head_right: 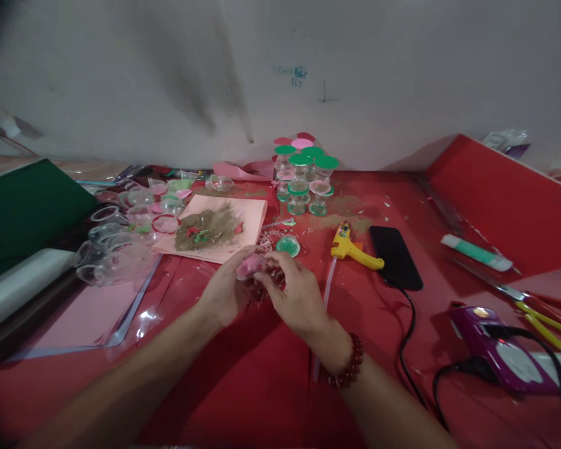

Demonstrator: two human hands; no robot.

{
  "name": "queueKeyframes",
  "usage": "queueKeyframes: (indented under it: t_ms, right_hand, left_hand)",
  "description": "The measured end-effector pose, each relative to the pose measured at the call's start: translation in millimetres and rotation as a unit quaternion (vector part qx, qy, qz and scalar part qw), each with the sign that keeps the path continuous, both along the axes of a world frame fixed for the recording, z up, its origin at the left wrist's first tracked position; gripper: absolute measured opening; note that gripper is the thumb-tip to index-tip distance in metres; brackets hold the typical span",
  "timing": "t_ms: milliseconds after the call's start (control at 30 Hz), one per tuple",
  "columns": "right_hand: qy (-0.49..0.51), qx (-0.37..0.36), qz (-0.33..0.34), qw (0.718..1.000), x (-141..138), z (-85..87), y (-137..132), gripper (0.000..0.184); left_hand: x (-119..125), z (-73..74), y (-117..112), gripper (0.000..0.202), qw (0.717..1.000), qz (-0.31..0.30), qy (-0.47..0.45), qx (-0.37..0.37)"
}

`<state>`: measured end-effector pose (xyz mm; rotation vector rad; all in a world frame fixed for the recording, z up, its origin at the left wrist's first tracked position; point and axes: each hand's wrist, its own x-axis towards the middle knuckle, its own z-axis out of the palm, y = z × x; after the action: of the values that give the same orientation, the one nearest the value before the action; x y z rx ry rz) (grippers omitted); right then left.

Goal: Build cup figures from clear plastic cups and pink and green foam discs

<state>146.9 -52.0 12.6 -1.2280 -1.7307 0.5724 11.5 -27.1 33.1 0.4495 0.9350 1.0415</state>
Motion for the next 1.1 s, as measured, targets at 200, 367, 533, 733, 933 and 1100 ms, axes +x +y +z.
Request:
queueKeyframes:
  t_ms: [200,367,533,733,933,1100]
  right_hand:
    - [-0.024,0.022,0.002,0.999,-0.8,2.0,-2.0,0.028]
    - [0.045,-0.003,-0.016,0.999,0.4,4.2,1.6,0.018]
    - [0.117,-0.053,0.003,0.992,1.2,4.2,4.3,0.017]
    - [0.139,-0.042,-0.007,0.989,2.5,5.6,4.9,0.013]
    - [0.124,-0.015,-0.026,0.992,0.9,3.0,2.7,0.007]
    - [0.126,-0.031,-0.033,0.991,-0.4,0.8,2.6,0.006]
  left_hand:
    - [0.2,-5.2,-1.3,0.021,0.999,-0.029,-0.018,0.036]
    - [1.0,-4.5,-4.3,0.02,0.995,-0.064,0.024,0.078]
    - [2.3,-2.6,-6.5,0.022,0.993,-0.05,0.043,0.097]
    - [2.5,0.6,-5.2,0.018,0.996,-0.047,0.028,0.072]
    - [2.1,0.7,-2.9,0.022,0.998,-0.029,0.002,0.048]
    - [2.4,-0.3,-3.6,0.019,0.997,-0.029,0.009,0.069]
